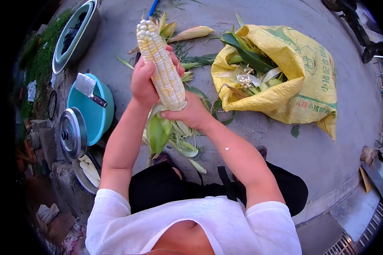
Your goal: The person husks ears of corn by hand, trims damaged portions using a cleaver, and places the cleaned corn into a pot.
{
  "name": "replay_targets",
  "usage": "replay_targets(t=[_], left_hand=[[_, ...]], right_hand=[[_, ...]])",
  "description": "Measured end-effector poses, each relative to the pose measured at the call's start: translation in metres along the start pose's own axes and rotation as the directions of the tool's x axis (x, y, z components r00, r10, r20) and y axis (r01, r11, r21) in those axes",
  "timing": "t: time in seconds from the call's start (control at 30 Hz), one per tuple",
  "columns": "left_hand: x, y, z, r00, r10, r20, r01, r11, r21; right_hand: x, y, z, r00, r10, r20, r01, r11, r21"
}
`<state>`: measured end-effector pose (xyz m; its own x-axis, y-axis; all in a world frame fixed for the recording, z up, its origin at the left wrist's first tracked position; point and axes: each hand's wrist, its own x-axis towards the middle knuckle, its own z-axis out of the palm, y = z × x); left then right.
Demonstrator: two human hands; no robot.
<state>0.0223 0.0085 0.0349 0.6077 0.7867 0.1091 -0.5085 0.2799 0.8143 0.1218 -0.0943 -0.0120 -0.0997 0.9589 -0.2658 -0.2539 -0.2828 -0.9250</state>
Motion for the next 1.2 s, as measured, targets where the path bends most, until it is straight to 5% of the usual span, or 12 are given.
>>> replay_targets(t=[0.27,0.43,0.5,0.53,0.57,0.63,0.73,0.77,0.9,0.97,1.1,1.2], left_hand=[[-0.006,-0.017,0.02,1.0,0.019,-0.011,-0.01,0.848,0.531],[-0.007,-0.02,0.036,0.998,-0.002,0.059,-0.041,0.699,0.714],[-0.013,-0.032,0.056,0.767,-0.316,0.559,-0.544,0.141,0.827],[-0.013,-0.039,0.054,0.772,-0.299,0.562,-0.529,0.19,0.827],[-0.006,-0.043,0.04,0.92,-0.151,0.363,-0.313,0.277,0.909],[0.011,-0.048,0.007,0.992,0.089,-0.086,0.017,0.588,0.808],[0.023,-0.043,-0.017,0.924,0.05,-0.378,0.131,0.89,0.437],[0.027,-0.038,-0.029,0.915,0.065,-0.398,0.136,0.88,0.455],[0.051,-0.021,-0.085,0.67,-0.19,-0.718,0.063,0.978,-0.2],[0.049,-0.014,-0.111,0.549,-0.17,-0.819,-0.111,0.956,-0.273],[0.029,-0.011,-0.123,0.593,-0.165,-0.788,-0.119,0.95,-0.288],[0.021,0.0,-0.107,0.653,-0.219,-0.726,-0.087,0.929,-0.358]], right_hand=[[-0.001,0.022,-0.008,0.995,0.018,0.103,-0.025,0.997,0.072],[0.002,0.058,-0.005,0.993,-0.108,-0.042,0.111,0.99,0.091],[-0.001,0.068,-0.006,0.981,-0.142,-0.132,0.161,0.977,0.143],[-0.008,0.06,-0.007,0.993,-0.046,-0.108,0.052,0.997,0.054],[-0.01,0.049,-0.012,0.996,0.045,-0.082,-0.049,0.998,-0.047],[0.001,0.06,-0.028,0.985,0.144,-0.095,-0.156,0.979,-0.128],[0.012,0.017,-0.03,0.976,0.2,-0.087,-0.218,0.921,-0.323],[0.018,0.012,-0.028,0.978,0.201,-0.054,-0.208,0.925,-0.317],[0.018,-0.019,-0.022,1.0,-0.029,0.006,0.029,0.891,-0.453],[0.01,-0.031,-0.026,0.952,-0.262,0.161,0.291,0.6,-0.745],[0.042,-0.068,-0.079,0.721,-0.642,0.26,0.457,0.158,-0.875],[0.054,-0.067,-0.143,0.785,-0.505,0.358,0.321,-0.162,-0.933]])
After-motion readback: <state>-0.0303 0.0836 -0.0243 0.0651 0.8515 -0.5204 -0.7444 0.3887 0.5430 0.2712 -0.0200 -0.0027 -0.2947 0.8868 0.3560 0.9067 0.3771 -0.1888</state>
